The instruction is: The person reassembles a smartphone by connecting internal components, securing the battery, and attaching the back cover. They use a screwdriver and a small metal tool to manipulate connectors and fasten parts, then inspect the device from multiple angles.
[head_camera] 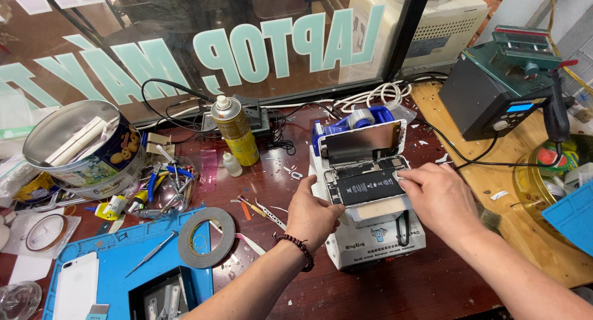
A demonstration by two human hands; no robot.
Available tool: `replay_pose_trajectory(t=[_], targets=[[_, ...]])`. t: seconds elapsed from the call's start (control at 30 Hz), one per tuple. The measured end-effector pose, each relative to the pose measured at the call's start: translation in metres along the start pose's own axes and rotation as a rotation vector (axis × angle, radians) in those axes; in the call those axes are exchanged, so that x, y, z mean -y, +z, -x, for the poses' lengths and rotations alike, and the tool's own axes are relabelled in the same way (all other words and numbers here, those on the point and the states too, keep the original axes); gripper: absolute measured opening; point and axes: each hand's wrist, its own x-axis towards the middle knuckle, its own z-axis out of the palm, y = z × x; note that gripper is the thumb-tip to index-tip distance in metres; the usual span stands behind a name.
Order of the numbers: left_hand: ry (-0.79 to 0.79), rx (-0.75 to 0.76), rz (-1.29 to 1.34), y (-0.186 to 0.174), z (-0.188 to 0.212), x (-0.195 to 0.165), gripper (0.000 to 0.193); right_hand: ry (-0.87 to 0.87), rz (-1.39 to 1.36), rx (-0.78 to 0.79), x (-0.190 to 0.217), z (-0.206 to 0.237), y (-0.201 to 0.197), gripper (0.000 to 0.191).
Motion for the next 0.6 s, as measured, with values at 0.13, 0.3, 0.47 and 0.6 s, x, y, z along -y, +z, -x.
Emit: replay_pose_trajectory(t=[0.13,0.3,0.47,0.6], targets=[[-0.004,-0.002,0.014,0.001,-0.002,0.002,0.091,-0.085,0.061,0.035,-0.014,0.004,-0.020,0.016],[0.010,-0.010,0.016,0.003,-0.004,0.006,0.089,-0.106,-0.066,-0.010,0.000,-0.006,-0.025,0.013],[0.012,-0.002,0.039,0.004,-0.005,0.007,0.088,-0.303,-0.100,0.099,0.057,0.010,0.009,0.013],[0.000,0.002,0.027,0.002,-0.003,0.004,0.088,-0.262,-0.070,0.110,0.049,0.008,-0.005,0.011]])
